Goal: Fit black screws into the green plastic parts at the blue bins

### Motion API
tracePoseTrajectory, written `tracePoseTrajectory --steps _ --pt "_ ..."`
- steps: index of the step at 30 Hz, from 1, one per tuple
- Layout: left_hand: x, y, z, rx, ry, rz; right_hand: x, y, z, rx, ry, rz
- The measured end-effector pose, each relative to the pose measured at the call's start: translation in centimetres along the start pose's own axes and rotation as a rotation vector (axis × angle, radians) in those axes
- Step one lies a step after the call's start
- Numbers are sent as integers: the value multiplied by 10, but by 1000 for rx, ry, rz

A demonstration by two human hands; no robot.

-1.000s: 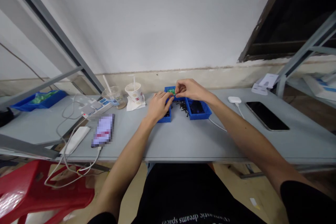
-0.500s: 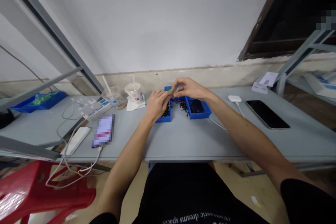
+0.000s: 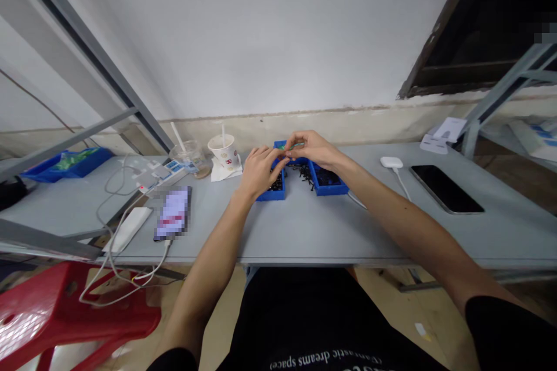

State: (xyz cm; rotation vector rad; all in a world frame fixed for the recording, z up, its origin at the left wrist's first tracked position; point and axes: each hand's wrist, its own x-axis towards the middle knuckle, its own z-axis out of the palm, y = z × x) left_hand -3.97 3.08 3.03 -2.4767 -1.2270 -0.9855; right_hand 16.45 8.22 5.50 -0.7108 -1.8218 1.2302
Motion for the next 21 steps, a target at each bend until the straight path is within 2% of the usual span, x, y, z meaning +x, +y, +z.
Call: tracePoseTrajectory --steps 5,8,11,14,18,21 --pt "0 -4 1 16 11 -31 3 7 9 -40 113 26" --pt "0 -8 -3 38 17 -96 4 14 7 -334 132 35" --pt "0 -16 -4 104 -26 -189 1 24 4 -813 -7 14" --pt "-1 -23 -2 172 -98 -275 -4 33 4 -1110 -194 -24" --pt "-3 -28 1 189 -97 -360 -5 41 8 -1210 -304 -100" --pt "-3 -28 2 173 -49 -343 -5 43 11 -1198 -320 -135"
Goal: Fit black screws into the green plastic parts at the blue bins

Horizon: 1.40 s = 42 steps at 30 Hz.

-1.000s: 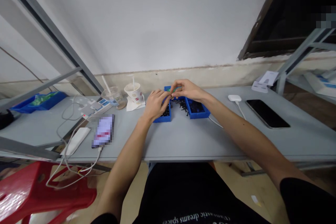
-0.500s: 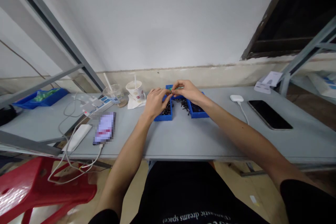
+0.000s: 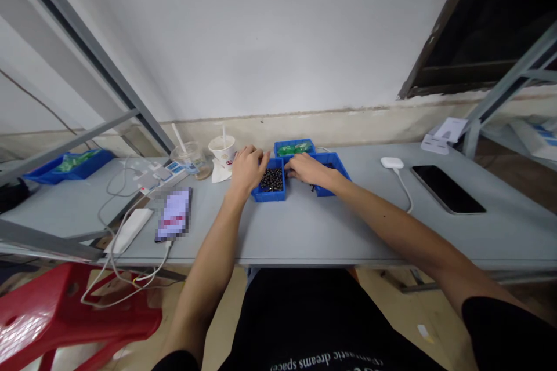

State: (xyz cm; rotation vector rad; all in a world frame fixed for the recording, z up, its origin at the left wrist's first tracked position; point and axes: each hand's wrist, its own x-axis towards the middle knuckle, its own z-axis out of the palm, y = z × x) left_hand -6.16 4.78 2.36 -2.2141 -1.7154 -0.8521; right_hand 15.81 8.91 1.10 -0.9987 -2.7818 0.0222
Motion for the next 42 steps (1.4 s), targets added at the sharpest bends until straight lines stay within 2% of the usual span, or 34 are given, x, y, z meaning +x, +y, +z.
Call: tracePoseTrajectory --steps 6,10,12,16,20,25,33,39,42 --pt "0 5 4 -85 40 148 -1 -2 1 52 19 41" --pt "-3 13 4 -150 25 230 -1 6 -10 129 74 108" --pt "-4 17 3 -178 10 257 0 9 -18 262 150 179" --pt "-6 22 2 -214 8 286 3 7 -30 675 289 286" --pt "-6 22 3 -226 41 310 7 -2 -31 917 285 295" --pt "-6 24 2 -244 67 298 6 -10 -33 962 271 288" --pt "-7 25 3 -310 128 237 -1 -5 -45 1084 239 137" --pt "-8 28 3 -300 153 223 1 -4 -47 1022 248 111" --pt "-7 25 1 -282 168 206 4 -5 -44 925 296 136"
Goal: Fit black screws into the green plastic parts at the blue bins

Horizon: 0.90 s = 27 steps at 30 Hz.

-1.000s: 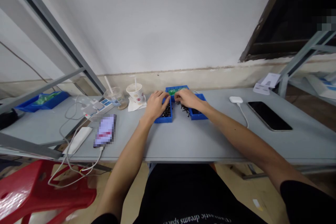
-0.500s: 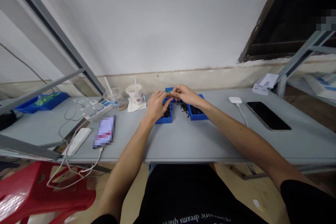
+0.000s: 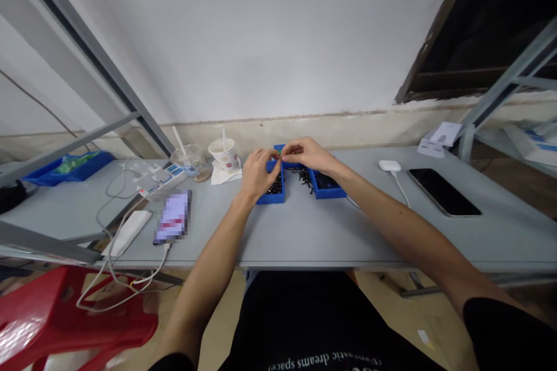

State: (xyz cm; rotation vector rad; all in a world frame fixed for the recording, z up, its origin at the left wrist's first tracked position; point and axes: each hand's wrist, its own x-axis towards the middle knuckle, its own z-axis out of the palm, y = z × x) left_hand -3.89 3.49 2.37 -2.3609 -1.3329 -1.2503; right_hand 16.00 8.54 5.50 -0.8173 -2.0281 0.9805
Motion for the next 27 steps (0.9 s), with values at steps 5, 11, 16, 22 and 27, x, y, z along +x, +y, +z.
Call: tracePoseTrajectory --steps 5,11,16,22,27 --pt "1 -19 -6 121 -53 -45 -8 17 10 -589 -56 11" --pt "-1 -35 -4 205 -117 -74 -15 44 23 -909 -384 -135" --pt "1 -28 -1 156 -149 -44 -16 40 25 -833 -422 -84" --pt "3 -13 -3 76 -222 3 -19 28 23 -801 -389 -46" --pt "1 -8 0 44 -267 33 -16 30 15 -773 -414 -18"
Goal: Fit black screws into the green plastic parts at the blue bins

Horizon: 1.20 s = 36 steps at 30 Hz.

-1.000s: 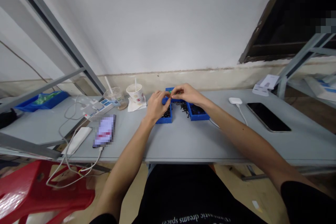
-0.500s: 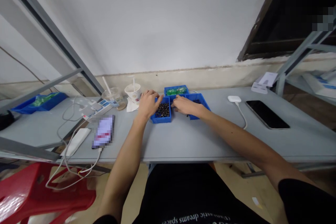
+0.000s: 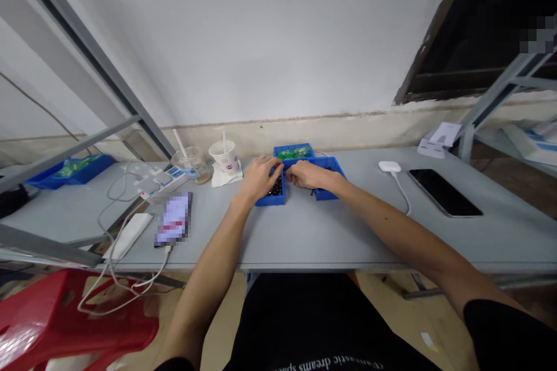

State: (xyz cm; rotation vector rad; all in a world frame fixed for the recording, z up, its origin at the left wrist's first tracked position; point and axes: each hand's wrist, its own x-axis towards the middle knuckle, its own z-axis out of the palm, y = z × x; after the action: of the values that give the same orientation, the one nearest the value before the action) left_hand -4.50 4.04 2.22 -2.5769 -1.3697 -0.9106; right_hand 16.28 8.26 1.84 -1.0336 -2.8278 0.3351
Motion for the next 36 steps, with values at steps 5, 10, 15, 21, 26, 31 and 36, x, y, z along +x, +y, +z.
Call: tracePoseTrajectory --steps 5,10,15,21,26,31,36 --pt "0 1 5 19 -31 29 4 3 2 53 -35 -5" --pt "-1 4 4 39 -20 51 4 9 -14 238 237 18" --pt "-1 5 3 16 16 64 -3 12 -40 731 365 78" --pt "0 7 0 22 42 155 -12 1 -53 930 317 42" --pt "-1 9 -3 14 93 182 -13 2 -54 957 271 -6" --pt "-2 9 -2 20 168 138 -13 10 -53 987 96 -79" --pt "-1 7 -1 17 177 126 -8 8 -47 924 173 -50"
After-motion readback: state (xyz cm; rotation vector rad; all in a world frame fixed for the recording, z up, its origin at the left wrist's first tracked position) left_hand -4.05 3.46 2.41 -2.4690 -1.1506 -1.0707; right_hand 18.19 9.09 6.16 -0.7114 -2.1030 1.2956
